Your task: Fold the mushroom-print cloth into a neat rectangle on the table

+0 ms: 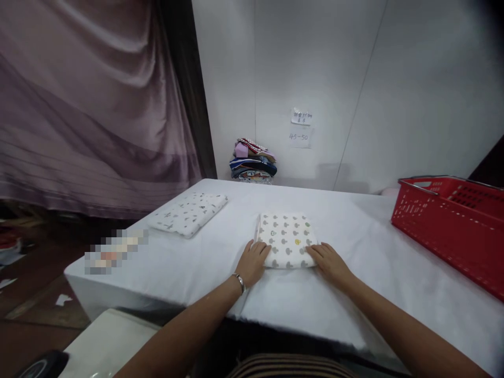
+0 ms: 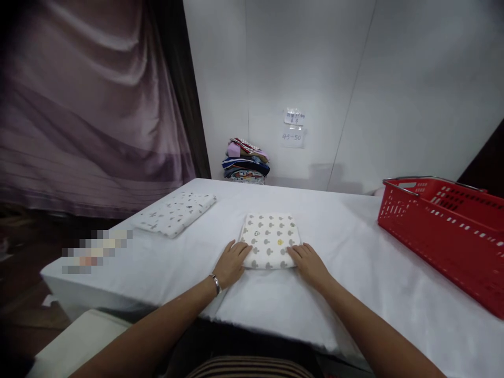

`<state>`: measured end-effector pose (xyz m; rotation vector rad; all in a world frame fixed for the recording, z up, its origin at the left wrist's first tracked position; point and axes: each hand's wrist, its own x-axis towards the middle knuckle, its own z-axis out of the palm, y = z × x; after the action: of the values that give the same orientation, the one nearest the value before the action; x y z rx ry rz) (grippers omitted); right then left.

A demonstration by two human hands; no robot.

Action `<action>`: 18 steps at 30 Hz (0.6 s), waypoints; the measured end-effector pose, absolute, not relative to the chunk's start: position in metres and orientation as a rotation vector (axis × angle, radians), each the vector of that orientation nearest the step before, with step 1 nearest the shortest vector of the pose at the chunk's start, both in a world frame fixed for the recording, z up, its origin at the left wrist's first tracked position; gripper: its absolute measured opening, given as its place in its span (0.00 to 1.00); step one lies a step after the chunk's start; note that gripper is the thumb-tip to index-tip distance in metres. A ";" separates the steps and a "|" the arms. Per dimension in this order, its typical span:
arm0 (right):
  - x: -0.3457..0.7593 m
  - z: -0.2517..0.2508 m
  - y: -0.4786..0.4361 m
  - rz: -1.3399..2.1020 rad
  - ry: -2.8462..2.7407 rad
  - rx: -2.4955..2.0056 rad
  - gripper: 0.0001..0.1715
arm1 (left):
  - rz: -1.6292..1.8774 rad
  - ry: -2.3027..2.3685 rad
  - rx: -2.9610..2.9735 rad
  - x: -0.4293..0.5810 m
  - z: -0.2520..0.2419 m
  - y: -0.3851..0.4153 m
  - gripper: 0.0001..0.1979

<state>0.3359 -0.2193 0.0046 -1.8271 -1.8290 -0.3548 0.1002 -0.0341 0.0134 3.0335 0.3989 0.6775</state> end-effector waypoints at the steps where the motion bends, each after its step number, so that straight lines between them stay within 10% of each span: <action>1: 0.339 0.013 -0.219 -0.366 -1.811 -1.803 0.28 | 0.721 0.376 3.019 0.100 0.018 -0.033 0.29; 18: 0.357 0.181 -0.191 0.434 -0.841 -1.363 0.35 | 0.845 0.442 1.512 0.127 0.186 0.000 0.16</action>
<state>0.3573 -0.1914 0.1813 -1.3634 -0.8415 0.4344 0.1267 0.0001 0.1855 1.5123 0.4417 0.8447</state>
